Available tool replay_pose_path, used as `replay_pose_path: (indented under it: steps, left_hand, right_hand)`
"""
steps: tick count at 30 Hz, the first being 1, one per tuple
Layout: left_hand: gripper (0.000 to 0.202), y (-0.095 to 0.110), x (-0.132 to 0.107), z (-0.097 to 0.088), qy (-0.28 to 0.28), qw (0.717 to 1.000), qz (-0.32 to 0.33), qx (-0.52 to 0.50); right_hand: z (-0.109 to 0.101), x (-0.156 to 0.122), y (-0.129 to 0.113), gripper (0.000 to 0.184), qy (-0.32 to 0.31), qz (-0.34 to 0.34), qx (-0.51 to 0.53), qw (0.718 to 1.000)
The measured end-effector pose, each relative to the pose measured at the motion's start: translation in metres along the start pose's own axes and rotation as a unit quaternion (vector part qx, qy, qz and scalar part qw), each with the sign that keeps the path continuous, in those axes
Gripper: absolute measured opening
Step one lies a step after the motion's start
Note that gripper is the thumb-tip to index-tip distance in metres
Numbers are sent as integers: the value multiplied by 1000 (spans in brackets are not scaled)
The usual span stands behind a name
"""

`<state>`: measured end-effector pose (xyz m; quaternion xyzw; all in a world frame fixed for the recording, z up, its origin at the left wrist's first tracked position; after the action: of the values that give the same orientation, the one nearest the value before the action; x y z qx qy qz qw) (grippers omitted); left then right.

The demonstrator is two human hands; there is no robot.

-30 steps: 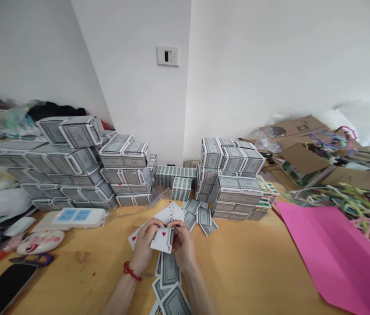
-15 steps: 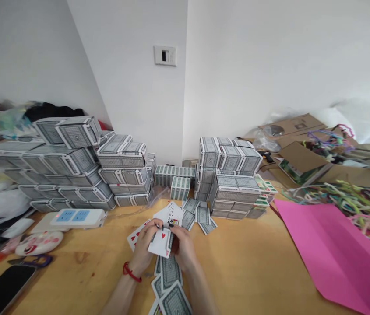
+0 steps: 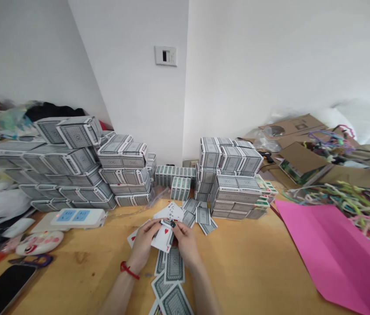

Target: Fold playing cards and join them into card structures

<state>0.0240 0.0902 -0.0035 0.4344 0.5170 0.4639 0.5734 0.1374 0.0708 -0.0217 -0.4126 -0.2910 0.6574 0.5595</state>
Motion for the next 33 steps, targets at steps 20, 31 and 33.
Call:
replay_pose_path:
  steps: [20,31,33]
  left_hand:
    - [20,22,-7,-1,34,980,153,125]
    - [13,38,-18,11,11,951,237,198]
    - [13,37,-17,10,10,953,230,199]
  right_hand:
    - [12,-4,-4,37,-61,-60,-147,985]
    - [13,-7,-17,38,-23,-130,-257,957]
    - [11,-7,-17,38,-8,-140,-272,952]
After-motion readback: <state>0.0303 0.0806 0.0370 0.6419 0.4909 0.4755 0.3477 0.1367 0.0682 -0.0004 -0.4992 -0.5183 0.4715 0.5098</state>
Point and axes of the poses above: each hand's wrist, its own x-axis towards the middle knuckle, its own z-axis out of the palm, y = z × x, the point moved 9 cm from there along x, towards the middle knuckle, and after that the axes turned 3 degrees about x, right-handed, at the moved point
